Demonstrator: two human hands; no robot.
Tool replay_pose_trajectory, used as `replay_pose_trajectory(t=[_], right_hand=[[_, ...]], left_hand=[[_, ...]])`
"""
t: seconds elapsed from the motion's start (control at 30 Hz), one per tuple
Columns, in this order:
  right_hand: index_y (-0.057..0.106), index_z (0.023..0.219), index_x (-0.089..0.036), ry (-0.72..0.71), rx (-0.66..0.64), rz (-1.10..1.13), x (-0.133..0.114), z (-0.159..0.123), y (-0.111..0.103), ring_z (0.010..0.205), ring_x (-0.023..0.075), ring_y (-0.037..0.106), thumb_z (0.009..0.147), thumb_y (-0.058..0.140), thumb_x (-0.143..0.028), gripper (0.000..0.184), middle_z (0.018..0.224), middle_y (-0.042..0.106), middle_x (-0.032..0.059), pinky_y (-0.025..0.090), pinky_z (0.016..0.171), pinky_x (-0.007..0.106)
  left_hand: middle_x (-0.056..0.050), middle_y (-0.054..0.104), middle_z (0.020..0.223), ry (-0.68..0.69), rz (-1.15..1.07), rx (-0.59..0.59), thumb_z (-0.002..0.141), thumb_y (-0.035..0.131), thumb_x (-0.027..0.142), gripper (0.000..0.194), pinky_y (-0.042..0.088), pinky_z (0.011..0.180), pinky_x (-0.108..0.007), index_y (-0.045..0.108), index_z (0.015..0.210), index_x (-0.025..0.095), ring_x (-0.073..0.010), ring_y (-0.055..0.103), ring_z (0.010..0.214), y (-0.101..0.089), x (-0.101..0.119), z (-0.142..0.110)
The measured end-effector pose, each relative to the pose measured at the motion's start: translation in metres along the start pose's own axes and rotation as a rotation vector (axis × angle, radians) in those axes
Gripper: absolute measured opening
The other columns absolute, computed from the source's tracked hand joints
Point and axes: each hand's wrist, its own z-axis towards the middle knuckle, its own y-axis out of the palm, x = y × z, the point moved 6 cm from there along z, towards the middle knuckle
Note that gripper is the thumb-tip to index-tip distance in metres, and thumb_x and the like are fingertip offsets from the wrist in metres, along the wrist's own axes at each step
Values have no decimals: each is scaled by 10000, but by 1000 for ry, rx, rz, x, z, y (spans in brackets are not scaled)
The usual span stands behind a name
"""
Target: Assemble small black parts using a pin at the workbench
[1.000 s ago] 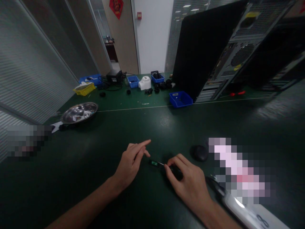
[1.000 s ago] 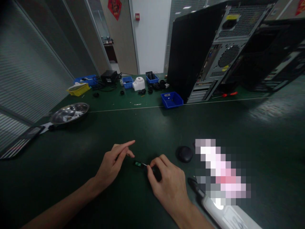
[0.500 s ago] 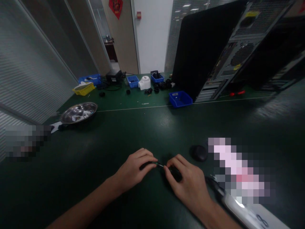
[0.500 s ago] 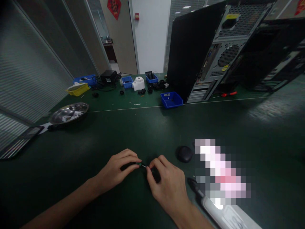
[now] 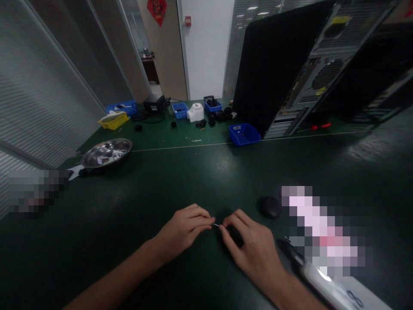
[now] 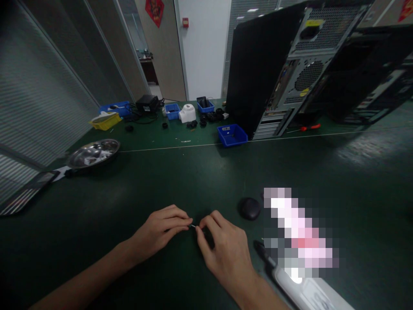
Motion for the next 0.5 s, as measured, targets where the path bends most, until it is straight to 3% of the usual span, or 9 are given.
replay_pose_trajectory(t=[0.27,0.5], right_hand=[[643,947,-240,-25,-23,49,-1,0,3,769,142,637,1046,488,-324,203,941,654,16,430,685,273],[644,934,-235,21,67,32,4,0,-3,790,151,645,1041,501,-323,199,922,653,19,432,697,278]], left_hand=[[-72,730,1126,44,16,-22,1045,511,233,290,549,877,-335,700,1264,220,-180,656,1001,4,4,0],[-79,665,1117,-51,121,-79,1026,514,212,408,513,872,-361,588,1425,256,-198,589,996,5,6,2]])
